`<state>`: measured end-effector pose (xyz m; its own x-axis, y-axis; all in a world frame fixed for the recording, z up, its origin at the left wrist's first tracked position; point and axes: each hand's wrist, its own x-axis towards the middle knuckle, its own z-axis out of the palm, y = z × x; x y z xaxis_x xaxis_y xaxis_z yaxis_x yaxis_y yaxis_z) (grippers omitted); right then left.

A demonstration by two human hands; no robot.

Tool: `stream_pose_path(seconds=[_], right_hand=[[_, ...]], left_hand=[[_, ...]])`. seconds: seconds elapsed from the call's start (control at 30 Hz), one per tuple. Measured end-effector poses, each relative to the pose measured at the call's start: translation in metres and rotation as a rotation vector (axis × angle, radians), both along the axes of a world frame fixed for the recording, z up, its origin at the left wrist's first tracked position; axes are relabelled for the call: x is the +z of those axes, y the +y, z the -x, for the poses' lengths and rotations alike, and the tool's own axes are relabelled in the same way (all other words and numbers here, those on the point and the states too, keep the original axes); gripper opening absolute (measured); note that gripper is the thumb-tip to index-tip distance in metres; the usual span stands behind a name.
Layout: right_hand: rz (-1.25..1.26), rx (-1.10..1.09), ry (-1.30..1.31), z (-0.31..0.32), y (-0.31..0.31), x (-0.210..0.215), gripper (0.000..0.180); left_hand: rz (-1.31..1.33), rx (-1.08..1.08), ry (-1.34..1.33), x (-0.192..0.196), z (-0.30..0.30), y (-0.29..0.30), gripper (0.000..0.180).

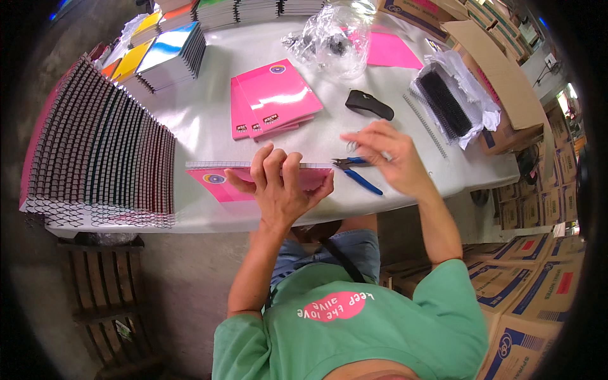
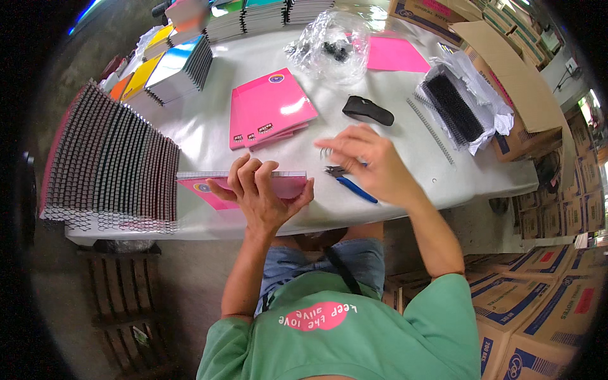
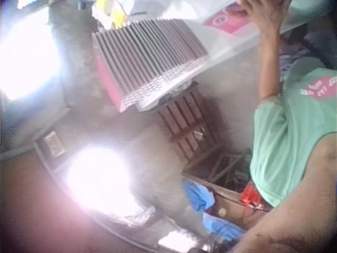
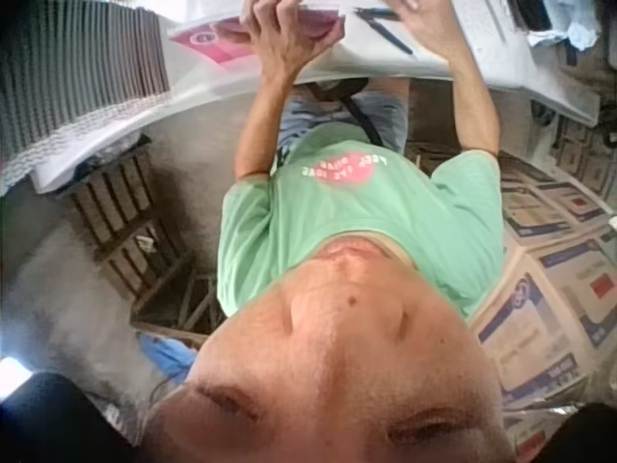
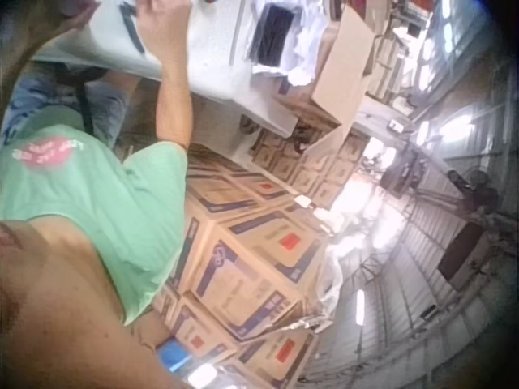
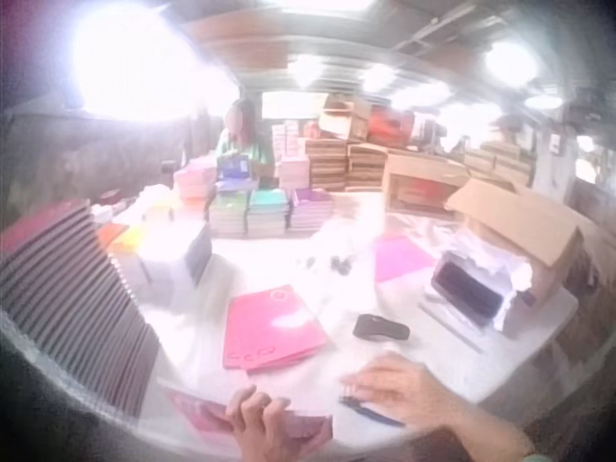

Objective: The person binds pink notebooks by inserting a spiral wire into the punched edges by hand, using a small tool to guide the wire, and trimming the ends with pliers.

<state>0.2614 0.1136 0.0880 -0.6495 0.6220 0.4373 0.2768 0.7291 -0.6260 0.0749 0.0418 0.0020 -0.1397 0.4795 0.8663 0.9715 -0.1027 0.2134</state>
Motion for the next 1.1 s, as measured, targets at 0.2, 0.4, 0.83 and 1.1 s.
stream_pose_path(seconds=[0.2, 0.4, 0.83, 1.1], right_hand=[[-0.022, -0.011, 0.087, 0.016, -0.014, -0.014, 0.025], [0.278, 0.124, 0.018, 0.014, -0.015, -0.008, 0.029], [0.263, 0.117, -0.117, 0.010, -0.019, -0.009, 0.026], [0.213, -0.115, -0.446, -0.023, 0.094, -0.030, 0.038]], left_hand=[[-0.014, -0.025, -0.022, 0.000, -0.004, 0.001, 0.049], [0.082, -0.029, -0.030, 0.003, -0.003, -0.003, 0.046], [0.153, -0.160, 0.118, 0.019, 0.044, -0.014, 0.063], [0.158, -0.118, 0.060, 0.024, 0.041, -0.020, 0.062]])
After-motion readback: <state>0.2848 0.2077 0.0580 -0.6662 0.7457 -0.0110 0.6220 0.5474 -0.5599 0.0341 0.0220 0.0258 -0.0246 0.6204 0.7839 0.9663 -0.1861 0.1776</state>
